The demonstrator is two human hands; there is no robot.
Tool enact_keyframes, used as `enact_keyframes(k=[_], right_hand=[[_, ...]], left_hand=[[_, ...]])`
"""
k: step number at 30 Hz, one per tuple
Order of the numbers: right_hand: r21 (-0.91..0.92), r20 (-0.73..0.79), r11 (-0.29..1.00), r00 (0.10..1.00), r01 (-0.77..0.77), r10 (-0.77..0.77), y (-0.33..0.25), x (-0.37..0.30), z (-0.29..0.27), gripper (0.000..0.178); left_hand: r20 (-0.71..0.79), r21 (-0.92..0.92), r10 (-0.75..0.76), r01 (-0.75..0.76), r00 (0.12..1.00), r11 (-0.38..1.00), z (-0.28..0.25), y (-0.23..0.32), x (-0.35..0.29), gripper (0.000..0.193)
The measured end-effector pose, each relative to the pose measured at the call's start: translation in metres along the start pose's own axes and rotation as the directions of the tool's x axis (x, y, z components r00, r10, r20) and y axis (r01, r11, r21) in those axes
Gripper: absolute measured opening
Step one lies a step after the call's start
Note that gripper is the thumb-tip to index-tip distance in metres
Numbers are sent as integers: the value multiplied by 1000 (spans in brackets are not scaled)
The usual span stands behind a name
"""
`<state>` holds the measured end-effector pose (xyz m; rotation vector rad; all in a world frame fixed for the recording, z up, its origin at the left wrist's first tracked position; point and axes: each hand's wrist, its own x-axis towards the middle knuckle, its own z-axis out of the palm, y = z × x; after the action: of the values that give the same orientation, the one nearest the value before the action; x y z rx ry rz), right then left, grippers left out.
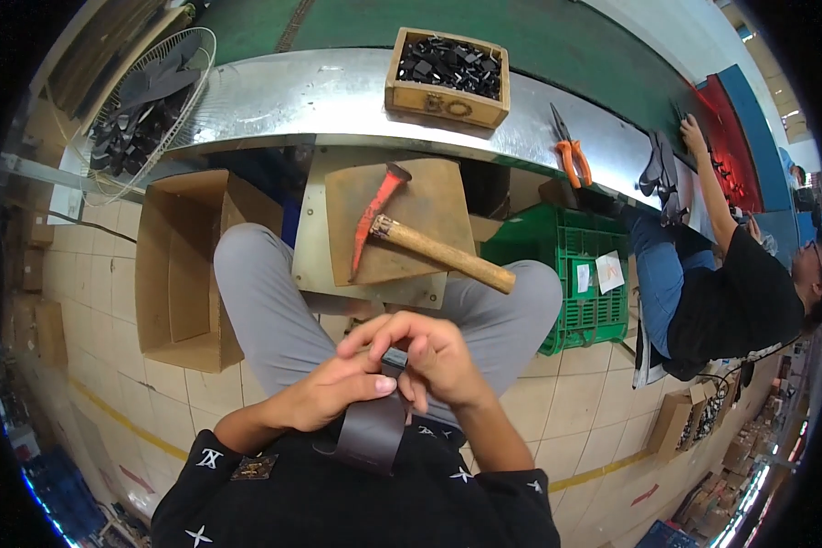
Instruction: Manually assemble shoe components using a hammer and small nails or tacks at a workstation.
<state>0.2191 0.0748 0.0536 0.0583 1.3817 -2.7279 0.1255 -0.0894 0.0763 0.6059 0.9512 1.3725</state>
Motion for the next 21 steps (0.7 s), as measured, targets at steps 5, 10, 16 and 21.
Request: enact_keyframes(k=[5,10,16,21], right_hand=[[134,-128,985,988,106,-89,21,-24,17,70],[109,-158,989,984,98,-80,7,-31,30,63],[155,-133,970,977,186,-166,1,-35,39,58],[140,-65,953,963,269,-262,-1,-42,34,55]], left_hand=[[54,-134,-115,121,992,983,18,2,-3,32],[167,-105,-116,135,979,985,25,6,-4,31],[165,-192,-66,98,984,976,39,-7,-8,29],[191,-118,58,-36,980,992,42,-18,0,24]])
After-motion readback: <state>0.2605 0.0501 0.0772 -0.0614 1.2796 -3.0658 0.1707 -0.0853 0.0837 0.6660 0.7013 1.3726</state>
